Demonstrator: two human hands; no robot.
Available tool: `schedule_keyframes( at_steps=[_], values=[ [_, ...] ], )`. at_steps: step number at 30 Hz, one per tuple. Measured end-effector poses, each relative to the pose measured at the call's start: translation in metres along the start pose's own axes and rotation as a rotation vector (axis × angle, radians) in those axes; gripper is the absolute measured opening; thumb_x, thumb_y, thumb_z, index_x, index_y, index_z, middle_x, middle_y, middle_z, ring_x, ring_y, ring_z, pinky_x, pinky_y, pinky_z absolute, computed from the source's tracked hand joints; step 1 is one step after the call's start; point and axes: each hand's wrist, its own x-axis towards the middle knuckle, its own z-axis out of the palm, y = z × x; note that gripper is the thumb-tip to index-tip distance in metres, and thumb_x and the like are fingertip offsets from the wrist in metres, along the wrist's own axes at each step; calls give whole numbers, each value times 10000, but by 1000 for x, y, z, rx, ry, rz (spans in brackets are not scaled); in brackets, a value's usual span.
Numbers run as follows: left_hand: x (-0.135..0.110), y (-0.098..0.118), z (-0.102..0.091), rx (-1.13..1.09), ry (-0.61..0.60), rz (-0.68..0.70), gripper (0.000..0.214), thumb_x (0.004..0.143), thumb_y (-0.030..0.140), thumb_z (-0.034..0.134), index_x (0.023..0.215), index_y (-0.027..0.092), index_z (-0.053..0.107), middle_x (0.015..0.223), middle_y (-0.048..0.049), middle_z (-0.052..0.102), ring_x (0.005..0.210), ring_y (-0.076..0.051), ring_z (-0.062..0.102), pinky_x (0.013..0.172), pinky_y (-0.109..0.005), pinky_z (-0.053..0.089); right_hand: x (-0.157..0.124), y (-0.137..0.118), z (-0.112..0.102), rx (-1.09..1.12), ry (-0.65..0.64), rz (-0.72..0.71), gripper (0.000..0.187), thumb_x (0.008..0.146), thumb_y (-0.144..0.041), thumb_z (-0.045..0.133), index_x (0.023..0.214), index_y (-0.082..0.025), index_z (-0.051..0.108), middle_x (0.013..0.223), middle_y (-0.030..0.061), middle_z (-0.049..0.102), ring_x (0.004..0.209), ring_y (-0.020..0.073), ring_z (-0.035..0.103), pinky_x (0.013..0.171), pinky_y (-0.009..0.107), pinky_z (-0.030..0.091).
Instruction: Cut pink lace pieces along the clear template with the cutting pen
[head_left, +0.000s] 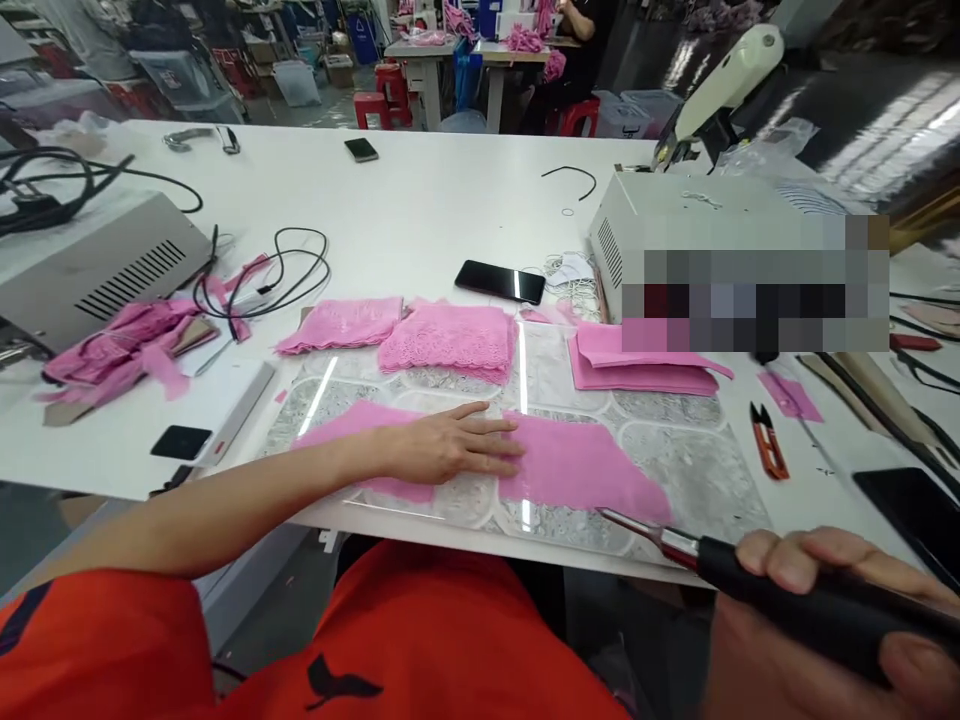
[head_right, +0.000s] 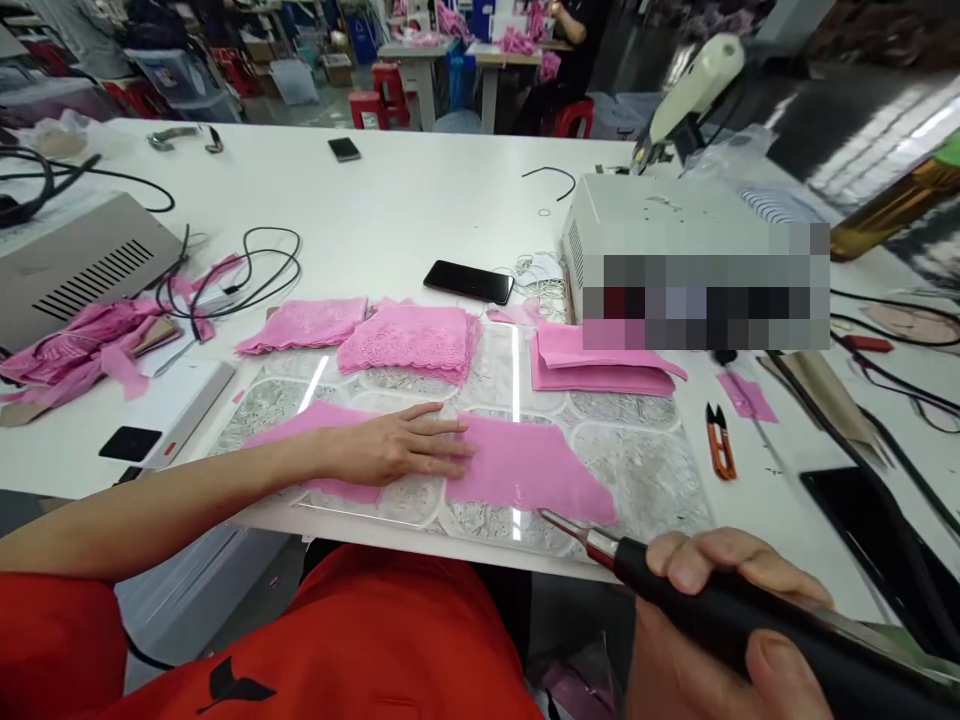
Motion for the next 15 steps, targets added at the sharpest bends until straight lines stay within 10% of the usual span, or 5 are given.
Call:
schedule_keyframes(
  at_steps=[15],
  values=[
    [4,5,7,80,50,13,577,901,32,432,1392,328,489,1505,13,403,1459,-204,242,1221,-488,104,-35,20,54,147,-435,4,228,678,-263,563,873,-168,630,803,17,577,525,96,512,464,290,453]
  ],
)
